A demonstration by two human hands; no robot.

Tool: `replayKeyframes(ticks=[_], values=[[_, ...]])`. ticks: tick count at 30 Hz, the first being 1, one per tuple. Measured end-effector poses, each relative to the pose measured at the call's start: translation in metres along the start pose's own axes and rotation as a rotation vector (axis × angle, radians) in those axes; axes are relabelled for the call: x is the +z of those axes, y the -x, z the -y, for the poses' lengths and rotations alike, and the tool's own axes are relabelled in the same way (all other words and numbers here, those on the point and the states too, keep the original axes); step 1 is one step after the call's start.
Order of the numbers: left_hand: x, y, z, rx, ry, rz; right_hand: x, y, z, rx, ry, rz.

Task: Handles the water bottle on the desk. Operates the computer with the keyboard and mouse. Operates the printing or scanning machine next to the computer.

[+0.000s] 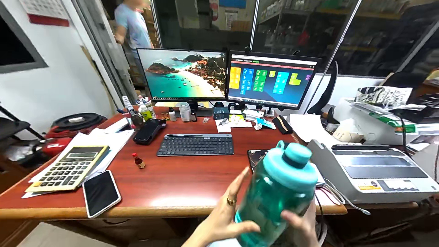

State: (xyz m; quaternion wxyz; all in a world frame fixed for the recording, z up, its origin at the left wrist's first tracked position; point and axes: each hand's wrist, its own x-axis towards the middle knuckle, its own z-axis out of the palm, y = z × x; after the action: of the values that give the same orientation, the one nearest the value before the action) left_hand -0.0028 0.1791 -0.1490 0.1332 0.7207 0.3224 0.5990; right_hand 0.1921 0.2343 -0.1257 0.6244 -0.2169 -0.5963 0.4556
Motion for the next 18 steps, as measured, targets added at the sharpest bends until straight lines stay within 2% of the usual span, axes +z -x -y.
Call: replayKeyframes(ticks=[3,8,10,13,18], values=[[-0.031,-0.004,0.042,-0.049,-0.188,-0.067,-0.012,-0.057,0.004,-0.007,-0.012,-0.126],[-0.091,0.034,0.106,-0.184,-0.657,-0.238,-0.028,-0.158,0.007,-0.308,0.118,-0.209],[-0.103,0.047,0.115,-0.243,-0.752,-0.267,-0.042,-0.198,-0.01,-0.402,0.187,-0.221],[-0.103,0.047,0.112,-0.32,-0.859,-0.223,-0.044,-0.241,-0.031,-0.495,0.321,-0.256],[-0.094,0.047,0.115,-0.235,-0.981,-0.079,-0.058,-0.288,-0.085,-0.456,0.6,-0.375]])
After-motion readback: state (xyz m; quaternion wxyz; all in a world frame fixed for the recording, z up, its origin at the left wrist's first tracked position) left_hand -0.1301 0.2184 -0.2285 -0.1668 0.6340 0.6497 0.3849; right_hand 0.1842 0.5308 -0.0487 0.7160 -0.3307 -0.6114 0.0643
